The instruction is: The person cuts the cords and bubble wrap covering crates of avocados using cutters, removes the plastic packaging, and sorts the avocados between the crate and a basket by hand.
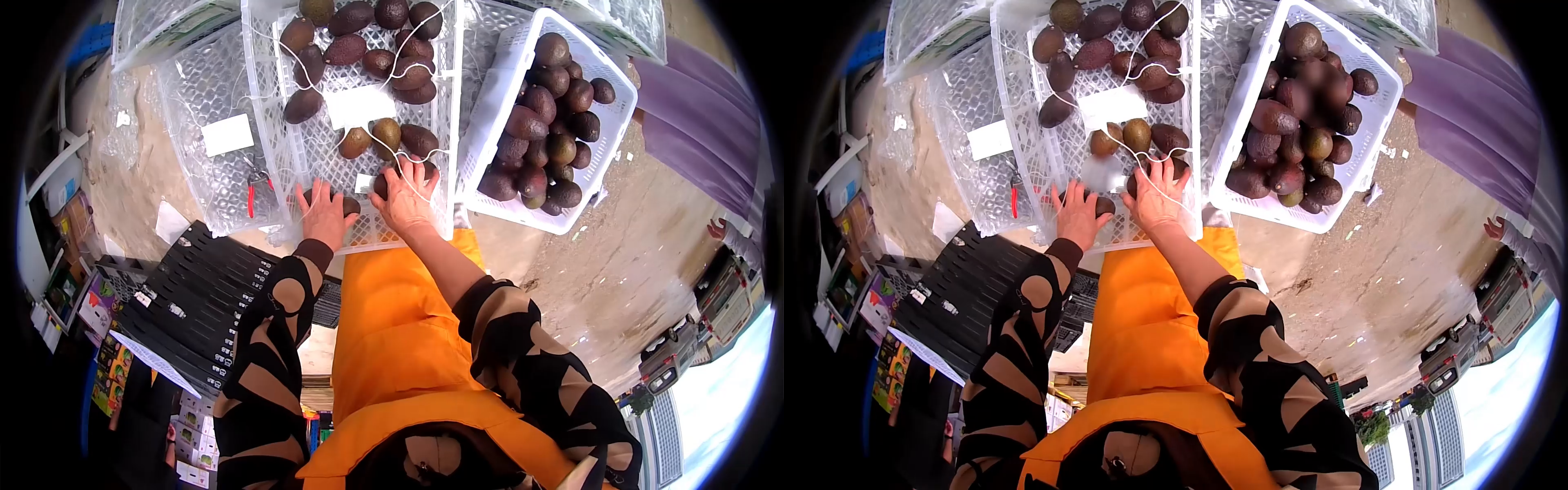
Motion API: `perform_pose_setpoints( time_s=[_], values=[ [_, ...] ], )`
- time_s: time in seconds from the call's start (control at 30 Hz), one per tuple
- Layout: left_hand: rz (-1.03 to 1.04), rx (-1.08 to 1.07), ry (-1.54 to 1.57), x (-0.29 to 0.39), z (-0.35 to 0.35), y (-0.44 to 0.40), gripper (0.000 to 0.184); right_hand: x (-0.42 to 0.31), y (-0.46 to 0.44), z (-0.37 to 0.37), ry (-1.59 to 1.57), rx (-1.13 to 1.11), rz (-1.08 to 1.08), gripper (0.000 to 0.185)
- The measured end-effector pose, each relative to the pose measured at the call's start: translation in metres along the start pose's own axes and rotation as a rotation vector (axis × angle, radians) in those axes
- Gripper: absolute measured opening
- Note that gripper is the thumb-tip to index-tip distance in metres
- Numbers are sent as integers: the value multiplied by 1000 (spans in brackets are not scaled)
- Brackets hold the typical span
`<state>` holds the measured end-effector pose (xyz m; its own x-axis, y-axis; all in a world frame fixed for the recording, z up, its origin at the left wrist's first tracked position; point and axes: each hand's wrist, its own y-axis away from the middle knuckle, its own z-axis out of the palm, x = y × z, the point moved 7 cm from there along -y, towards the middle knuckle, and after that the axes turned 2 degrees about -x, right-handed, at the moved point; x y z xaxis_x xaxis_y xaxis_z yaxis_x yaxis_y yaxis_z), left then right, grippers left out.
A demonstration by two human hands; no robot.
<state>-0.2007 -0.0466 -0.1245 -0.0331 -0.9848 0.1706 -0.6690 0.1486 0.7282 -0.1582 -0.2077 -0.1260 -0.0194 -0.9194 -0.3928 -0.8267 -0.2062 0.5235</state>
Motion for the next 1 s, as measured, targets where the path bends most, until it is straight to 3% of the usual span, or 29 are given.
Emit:
perform_pose_setpoints(
  time_s=[0.13,0.2,0.23,0.33,0.4,0.5,0.53,0.6,0.63,0.67,0.73,0.8,0.83,0.93,1.0],
  values=[
    [-3,145,208,-2,-14,-3,49,-3,15,25,133,-373,35,49],
    [-68,242,386,4,-36,-19,49,-2,16,29,133,-399,34,53],
    [17,400,343,18,-61,-26,45,-1,17,30,112,-390,33,53],
    [195,508,219,61,-95,-79,47,1,16,33,118,-347,16,52],
    [278,411,285,63,-83,-105,51,2,18,32,99,-354,15,52],
    [50,225,255,45,-68,-88,49,5,21,25,53,-306,-5,50],
    [-44,204,374,31,-61,-76,52,3,22,22,43,-298,-12,50],
    [59,417,565,1,-25,-50,44,4,15,18,13,-195,42,50],
    [34,337,557,0,-20,-44,39,5,12,17,-5,-148,73,50],
    [9,249,547,-3,-14,-37,36,4,4,3,-131,-11,95,48],
    [50,371,439,7,-16,-29,33,4,-36,-37,-381,269,130,43],
    [59,345,398,11,-18,-31,30,-5,-72,-70,-298,686,92,40],
    [67,330,398,11,-16,-32,30,2,-90,-68,-285,768,160,43],
    [73,313,401,4,-10,-32,31,13,-116,-54,-291,896,251,58],
    [81,331,401,1,-15,-29,31,17,-120,-56,-244,809,316,69]
  ],
)
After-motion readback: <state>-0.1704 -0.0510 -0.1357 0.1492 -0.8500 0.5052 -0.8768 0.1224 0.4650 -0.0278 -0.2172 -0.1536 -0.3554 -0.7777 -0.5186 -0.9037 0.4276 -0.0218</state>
